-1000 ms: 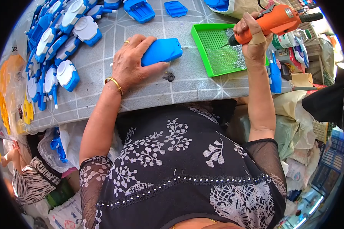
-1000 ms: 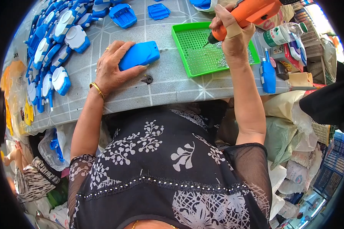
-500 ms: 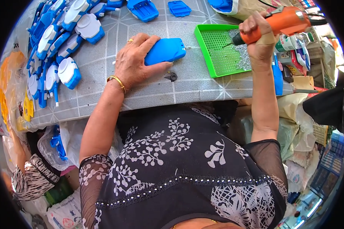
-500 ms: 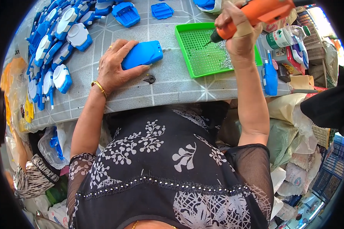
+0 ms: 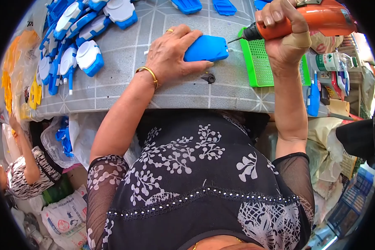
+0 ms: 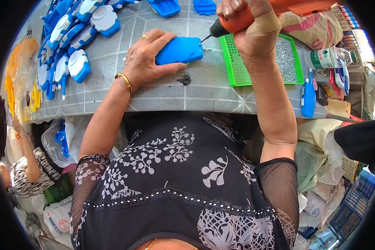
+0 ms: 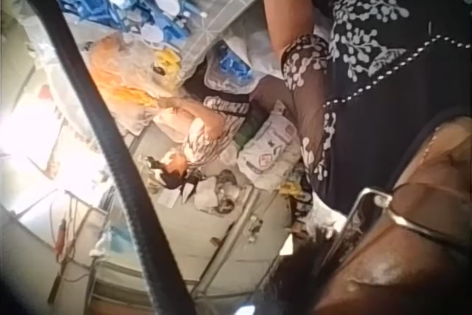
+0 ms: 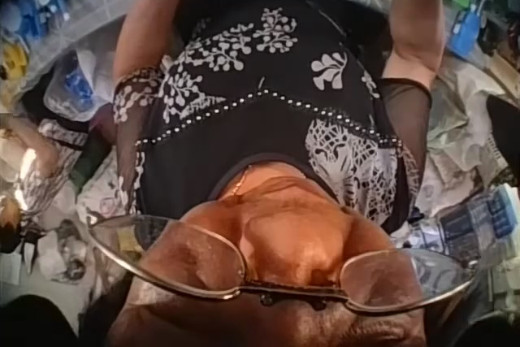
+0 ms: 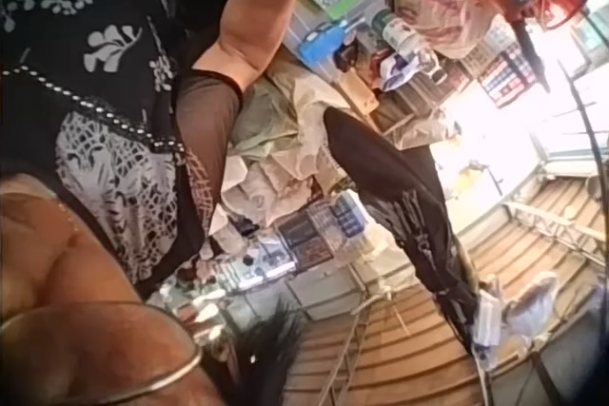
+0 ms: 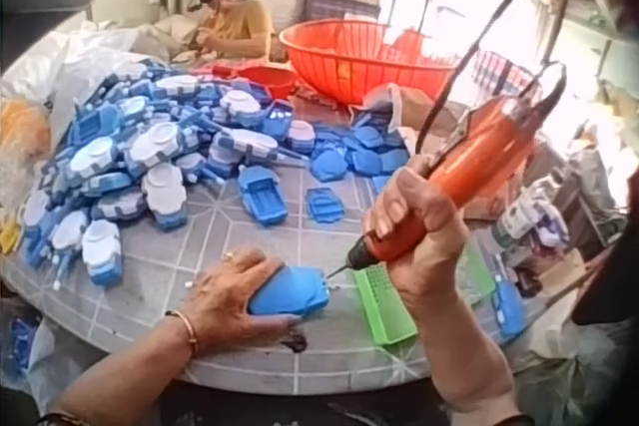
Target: Assembling blue plastic components using an electric screwdriver.
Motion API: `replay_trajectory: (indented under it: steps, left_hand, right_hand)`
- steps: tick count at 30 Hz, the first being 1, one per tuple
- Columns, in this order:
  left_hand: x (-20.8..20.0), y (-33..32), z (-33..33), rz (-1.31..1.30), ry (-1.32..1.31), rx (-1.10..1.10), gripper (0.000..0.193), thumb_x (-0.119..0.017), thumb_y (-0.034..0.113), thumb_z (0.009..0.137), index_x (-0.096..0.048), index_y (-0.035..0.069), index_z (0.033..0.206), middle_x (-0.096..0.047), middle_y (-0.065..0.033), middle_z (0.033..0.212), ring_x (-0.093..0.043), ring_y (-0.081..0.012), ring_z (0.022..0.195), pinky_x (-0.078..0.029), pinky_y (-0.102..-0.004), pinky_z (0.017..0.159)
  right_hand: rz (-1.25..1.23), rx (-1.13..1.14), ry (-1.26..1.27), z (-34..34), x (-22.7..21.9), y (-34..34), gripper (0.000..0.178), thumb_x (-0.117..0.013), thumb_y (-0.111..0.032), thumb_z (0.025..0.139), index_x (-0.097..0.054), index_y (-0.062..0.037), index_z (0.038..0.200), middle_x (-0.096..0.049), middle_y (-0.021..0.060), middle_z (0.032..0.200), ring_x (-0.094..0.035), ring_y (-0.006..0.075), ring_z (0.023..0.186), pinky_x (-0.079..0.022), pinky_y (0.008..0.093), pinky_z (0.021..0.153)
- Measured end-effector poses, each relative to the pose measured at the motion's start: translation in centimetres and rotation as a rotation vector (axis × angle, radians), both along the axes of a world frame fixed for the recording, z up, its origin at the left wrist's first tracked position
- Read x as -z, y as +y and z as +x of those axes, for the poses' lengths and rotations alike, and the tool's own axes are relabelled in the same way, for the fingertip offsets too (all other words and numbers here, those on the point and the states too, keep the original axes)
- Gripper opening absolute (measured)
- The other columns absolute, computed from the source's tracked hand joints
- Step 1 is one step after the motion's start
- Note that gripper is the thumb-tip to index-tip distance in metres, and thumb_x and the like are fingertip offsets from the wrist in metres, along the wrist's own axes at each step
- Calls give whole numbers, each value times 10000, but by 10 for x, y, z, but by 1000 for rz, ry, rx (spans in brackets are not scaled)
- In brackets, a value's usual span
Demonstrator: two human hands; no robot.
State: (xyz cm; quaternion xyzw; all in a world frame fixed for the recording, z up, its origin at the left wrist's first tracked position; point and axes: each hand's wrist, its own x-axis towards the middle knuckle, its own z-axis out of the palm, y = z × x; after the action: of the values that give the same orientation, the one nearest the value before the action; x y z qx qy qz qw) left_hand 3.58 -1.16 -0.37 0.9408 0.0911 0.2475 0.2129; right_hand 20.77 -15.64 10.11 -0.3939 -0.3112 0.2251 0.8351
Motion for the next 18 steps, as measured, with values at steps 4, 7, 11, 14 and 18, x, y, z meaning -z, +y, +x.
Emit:
replay_trajectory:
  steps: [4,7,11,14,18]
  left_hand:
    - [-2,0,0,4,18,5,681,-825,519,741,-681,119,1273,-643,-106,1204,-663,-338,1073,-538,-457,914]
    - [-2,1,-1,2,35,5,683,-826,529,747,-687,118,1275,-640,-107,1246,-658,-331,1091,-530,-454,934]
    - [-1,1,-2,6,26,4,681,-824,530,752,-685,121,1279,-641,-106,1251,-661,-329,1091,-531,-456,934]
    - [-2,-2,4,2,32,21,680,-822,531,755,-684,120,1279,-641,-105,1249,-663,-328,1086,-533,-457,931]
    - [0,0,-1,7,36,3,679,-824,528,756,-683,119,1280,-641,-105,1245,-666,-330,1078,-535,-457,927]
  right_hand:
    - [-23,7,-23,-2,5,1,225,-701,-184,934,-480,-144,920,-477,-19,678,-514,126,576,-470,300,620]
    - [-20,17,-18,-3,9,2,232,-706,-187,929,-480,-142,912,-476,-17,672,-514,128,570,-476,302,621]
    - [3,-18,-54,2,17,3,238,-709,-184,924,-478,-137,890,-475,-14,670,-515,130,567,-481,307,617]
    - [707,-742,371,40,61,22,244,-707,-187,923,-472,-139,872,-474,-14,669,-515,131,566,-481,304,620]
    - [-11,-7,-69,0,14,-1,258,-714,-193,916,-467,-144,859,-476,-14,670,-515,129,565,-483,299,618]
